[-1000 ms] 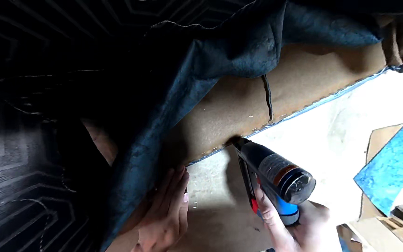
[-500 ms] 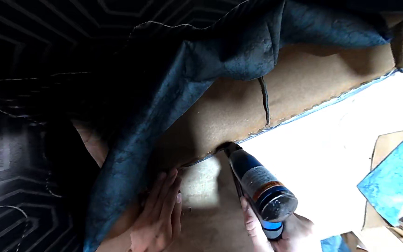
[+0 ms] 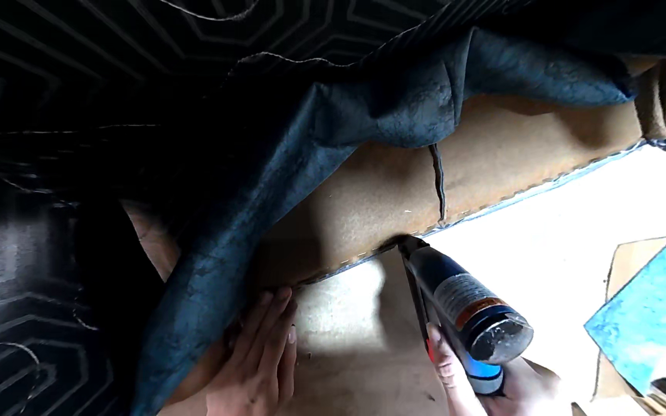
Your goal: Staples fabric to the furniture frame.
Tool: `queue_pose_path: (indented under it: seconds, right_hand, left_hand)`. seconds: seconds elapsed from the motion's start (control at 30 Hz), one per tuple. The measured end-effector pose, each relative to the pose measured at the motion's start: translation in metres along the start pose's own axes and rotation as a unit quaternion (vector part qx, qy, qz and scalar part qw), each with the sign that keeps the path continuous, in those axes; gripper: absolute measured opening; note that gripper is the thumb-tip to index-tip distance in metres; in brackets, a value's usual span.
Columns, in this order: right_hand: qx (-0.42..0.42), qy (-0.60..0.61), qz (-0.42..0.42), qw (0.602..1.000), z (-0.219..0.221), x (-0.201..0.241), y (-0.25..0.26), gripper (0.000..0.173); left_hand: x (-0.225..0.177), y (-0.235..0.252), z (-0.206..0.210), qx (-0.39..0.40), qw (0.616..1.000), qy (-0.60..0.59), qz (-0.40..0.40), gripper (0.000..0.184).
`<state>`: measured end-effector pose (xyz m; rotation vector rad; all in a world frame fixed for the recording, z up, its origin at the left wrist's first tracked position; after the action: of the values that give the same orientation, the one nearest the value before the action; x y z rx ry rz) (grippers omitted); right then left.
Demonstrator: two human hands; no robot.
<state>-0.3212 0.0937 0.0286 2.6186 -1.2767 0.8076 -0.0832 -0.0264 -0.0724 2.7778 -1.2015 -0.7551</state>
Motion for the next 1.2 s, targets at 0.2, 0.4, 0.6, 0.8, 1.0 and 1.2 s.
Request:
queue_pose_path:
  seconds: [0.2, 0.4, 0.6, 0.8, 1.0, 1.2]
  right_hand:
    - [0.007, 0.004, 0.016, 1.0, 0.001, 0.001, 0.0, 0.034]
    - [-0.018, 0.024, 0.022, 0.999, -0.015, -0.019, 0.002, 0.032]
    - [-0.011, 0.032, 0.033, 0.999, -0.027, -0.042, 0.02, 0.035]
    - [-0.017, 0.052, 0.032, 0.998, -0.03, -0.051, 0.029, 0.033]
    - [0.003, 0.096, 0.041, 0.995, -0.03, -0.063, 0.042, 0.033]
    - [0.012, 0.068, 0.04, 0.997, -0.028, -0.062, 0.045, 0.033]
  left_hand:
    - [-0.001, -0.001, 0.0, 0.001, 1.0, 0.003, 0.008, 0.041]
    - [0.001, -0.002, 0.001, 0.004, 1.0, 0.004, 0.008, 0.044]
    - [-0.001, -0.001, 0.0, 0.019, 1.0, 0.008, 0.011, 0.044]
    - [0.001, -0.003, 0.0, 0.023, 1.0, 0.007, 0.007, 0.044]
    - [0.001, -0.003, 0.001, 0.013, 1.0, -0.004, 0.0, 0.045]
    - [0.001, -0.004, 0.001, 0.017, 1.0, 0.007, 0.009, 0.044]
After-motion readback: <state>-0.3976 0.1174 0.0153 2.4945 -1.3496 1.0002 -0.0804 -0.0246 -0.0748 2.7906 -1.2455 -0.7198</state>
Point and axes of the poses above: each hand's wrist, its own y-axis towards the middle knuckle, its own z-axis out of the palm, x = y × z, the point moved 4 cm from there along y, towards the middle knuckle, and after that the axes turned 9 degrees about -x, right-handed, at the moved point
